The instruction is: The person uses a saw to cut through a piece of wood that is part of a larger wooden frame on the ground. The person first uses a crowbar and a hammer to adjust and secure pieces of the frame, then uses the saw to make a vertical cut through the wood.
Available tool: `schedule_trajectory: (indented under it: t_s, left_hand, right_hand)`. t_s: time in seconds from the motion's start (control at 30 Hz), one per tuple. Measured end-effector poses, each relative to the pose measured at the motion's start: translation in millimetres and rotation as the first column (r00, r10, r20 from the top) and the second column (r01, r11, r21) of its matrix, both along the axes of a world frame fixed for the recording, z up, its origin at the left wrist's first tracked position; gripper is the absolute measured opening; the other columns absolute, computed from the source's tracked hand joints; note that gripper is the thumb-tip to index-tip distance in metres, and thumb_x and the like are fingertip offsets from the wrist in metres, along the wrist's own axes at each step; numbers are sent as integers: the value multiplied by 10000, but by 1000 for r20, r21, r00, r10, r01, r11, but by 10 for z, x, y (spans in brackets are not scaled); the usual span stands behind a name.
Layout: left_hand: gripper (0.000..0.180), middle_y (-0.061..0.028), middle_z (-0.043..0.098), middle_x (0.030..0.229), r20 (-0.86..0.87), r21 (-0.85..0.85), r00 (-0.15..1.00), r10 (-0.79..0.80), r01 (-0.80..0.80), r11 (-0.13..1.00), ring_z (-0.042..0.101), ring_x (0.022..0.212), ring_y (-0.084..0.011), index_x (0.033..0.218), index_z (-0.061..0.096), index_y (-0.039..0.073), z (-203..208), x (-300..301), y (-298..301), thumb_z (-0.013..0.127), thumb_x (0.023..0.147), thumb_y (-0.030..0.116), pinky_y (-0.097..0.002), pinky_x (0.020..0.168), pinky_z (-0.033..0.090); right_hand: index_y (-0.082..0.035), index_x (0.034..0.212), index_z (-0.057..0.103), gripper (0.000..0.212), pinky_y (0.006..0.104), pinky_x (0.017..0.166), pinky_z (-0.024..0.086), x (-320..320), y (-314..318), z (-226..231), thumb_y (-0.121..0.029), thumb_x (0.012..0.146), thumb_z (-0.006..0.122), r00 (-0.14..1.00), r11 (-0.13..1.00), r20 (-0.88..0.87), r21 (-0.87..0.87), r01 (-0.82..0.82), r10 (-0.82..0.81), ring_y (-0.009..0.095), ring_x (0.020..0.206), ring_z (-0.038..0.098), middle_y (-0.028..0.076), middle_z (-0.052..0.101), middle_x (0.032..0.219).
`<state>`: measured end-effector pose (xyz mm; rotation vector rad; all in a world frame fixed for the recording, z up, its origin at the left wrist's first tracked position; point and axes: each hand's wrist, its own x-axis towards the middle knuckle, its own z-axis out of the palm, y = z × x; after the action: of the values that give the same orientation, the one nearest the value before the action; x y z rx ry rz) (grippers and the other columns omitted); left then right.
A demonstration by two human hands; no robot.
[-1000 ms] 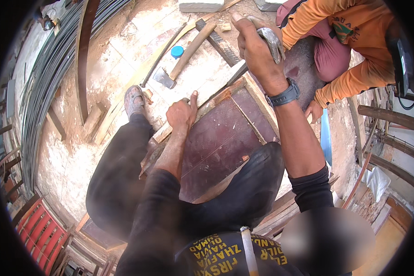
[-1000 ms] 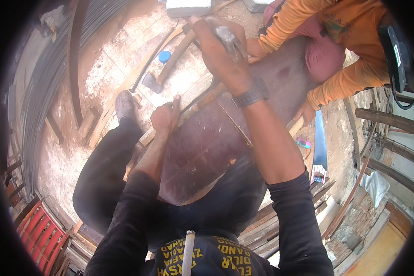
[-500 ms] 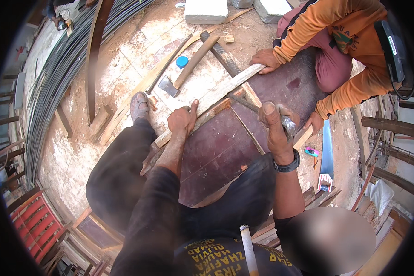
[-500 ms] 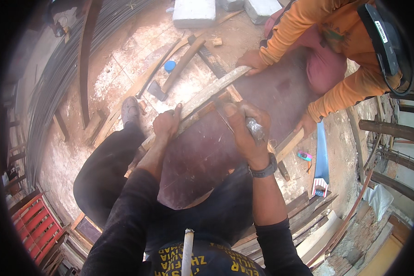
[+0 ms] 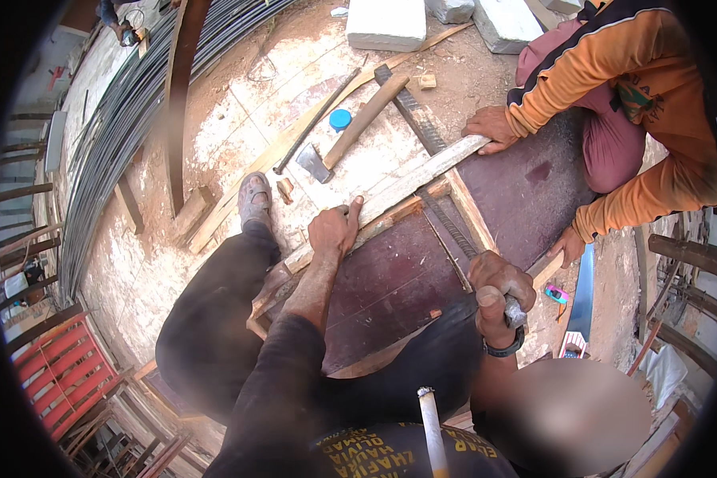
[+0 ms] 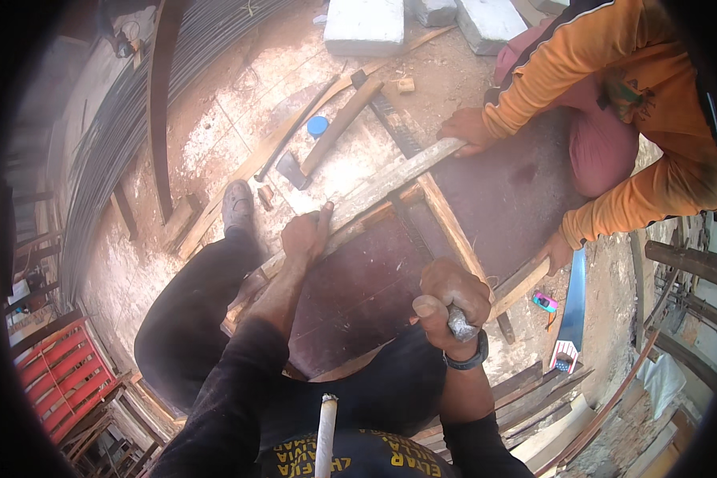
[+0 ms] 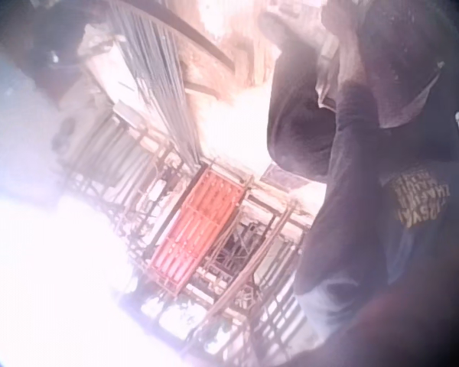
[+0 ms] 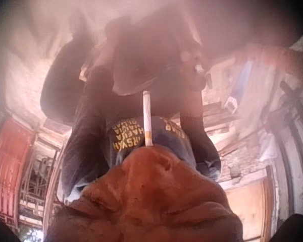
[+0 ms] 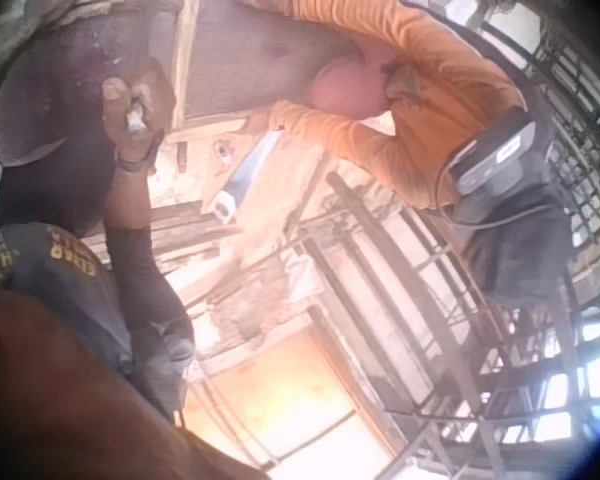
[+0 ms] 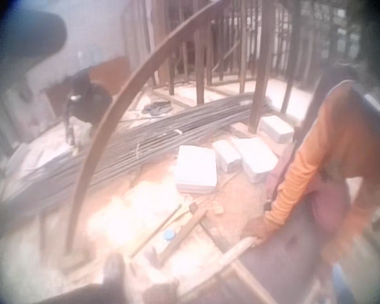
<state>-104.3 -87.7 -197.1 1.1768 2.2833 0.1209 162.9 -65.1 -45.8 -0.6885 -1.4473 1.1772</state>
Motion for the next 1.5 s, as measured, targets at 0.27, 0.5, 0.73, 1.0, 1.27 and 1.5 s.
schedule_trajectory:
  t_s: [0.27,0.5,0.73,1.0,1.27,1.5]
  left_hand:
    - [787,-247,739,892,42,-25,999,-30,31,999,720,908,-396,1016,787,33,-46,104,106,361,1005,695,-480,829,551]
    - [808,-240,746,938,24,-48,1000,0,1,999,722,944,-380,1026,795,58,54,-32,-54,323,1003,714,-482,855,544]
    - [815,-232,751,958,21,-20,999,-44,44,999,723,967,-384,1038,791,54,19,75,96,302,1012,705,-486,885,540]
    - [803,-241,749,952,-2,1,998,-68,68,998,725,951,-393,1020,793,48,-16,36,22,305,1022,685,-484,884,541]
    - [823,-239,749,930,-7,0,998,-67,67,998,728,932,-384,1016,793,32,28,63,24,303,1018,693,-474,869,545]
    - [768,-260,734,956,57,-14,997,-57,58,998,706,959,-422,977,771,25,-14,57,22,321,1030,645,-507,891,519]
  right_hand:
    - [-102,779,428,553,314,544,350,-370,853,-955,-585,997,586,999,999,14,-35,-33,33,131,556,387,-13,368,630]
    - [-42,990,541,428,280,713,458,-439,842,779,-462,1069,526,976,999,218,-33,-10,17,124,692,496,29,527,784]
    - [21,1014,637,447,404,614,427,694,174,-382,-404,1060,507,507,963,853,-227,146,124,266,647,580,156,570,685]
    - [30,1000,591,499,490,800,440,665,-302,-1266,-424,1078,399,523,926,824,-345,156,219,433,879,606,264,611,872]
    - [20,952,576,497,475,797,449,481,-363,-1819,-425,1090,403,562,897,793,-399,190,234,404,842,570,222,596,839]
    - [13,914,579,518,463,774,468,511,-400,-1901,-448,1080,412,565,930,805,-328,167,182,425,812,621,219,634,828]
